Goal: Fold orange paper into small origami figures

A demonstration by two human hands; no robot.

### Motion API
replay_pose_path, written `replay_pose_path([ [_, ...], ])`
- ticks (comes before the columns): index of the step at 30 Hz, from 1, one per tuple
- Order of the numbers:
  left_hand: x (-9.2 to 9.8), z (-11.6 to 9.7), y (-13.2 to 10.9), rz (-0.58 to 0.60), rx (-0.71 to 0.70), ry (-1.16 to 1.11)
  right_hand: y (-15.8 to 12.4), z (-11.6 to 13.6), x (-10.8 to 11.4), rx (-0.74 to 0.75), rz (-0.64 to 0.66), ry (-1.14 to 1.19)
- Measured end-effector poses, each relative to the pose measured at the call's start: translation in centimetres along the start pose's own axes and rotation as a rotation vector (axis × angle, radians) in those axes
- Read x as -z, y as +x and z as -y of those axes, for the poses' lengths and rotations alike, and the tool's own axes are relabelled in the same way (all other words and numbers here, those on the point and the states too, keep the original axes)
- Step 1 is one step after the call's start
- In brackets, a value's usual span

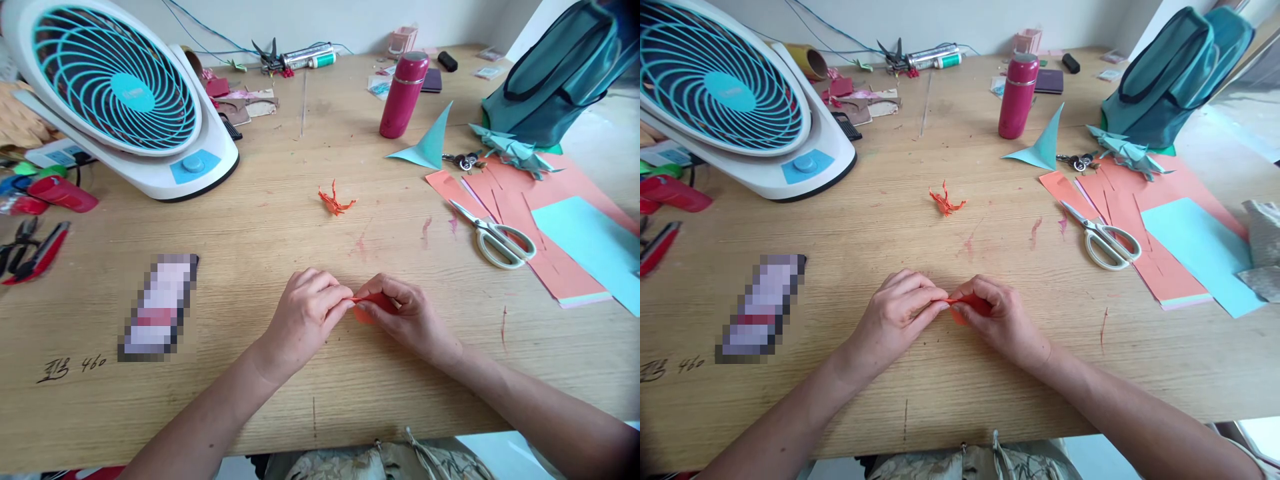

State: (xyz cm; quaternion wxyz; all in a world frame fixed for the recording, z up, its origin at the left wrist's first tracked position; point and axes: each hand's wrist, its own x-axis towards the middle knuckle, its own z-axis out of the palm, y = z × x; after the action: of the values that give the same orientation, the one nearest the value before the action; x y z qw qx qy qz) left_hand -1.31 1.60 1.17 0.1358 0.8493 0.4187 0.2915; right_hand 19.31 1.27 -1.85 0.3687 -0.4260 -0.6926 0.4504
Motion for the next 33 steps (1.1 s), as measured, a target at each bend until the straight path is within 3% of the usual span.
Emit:
replay_pose_path([
  [4, 0.0, 0.15, 0.15, 0.012, 0.012, -0.043, 0.21, -0.1, 0.08, 0.003, -0.02, -0.022],
  [12, 0.09, 0.14, 0.27, -0.074, 0.02, -0.07, 0.5, -0.66, 0.16, -0.175, -0.064, 0.146],
  [33, -0.05, -0.07, 0.14, -0.106, 0.05, -0.167, 0.36, -0.72, 0.4, -0.133, -0.054, 0.162],
])
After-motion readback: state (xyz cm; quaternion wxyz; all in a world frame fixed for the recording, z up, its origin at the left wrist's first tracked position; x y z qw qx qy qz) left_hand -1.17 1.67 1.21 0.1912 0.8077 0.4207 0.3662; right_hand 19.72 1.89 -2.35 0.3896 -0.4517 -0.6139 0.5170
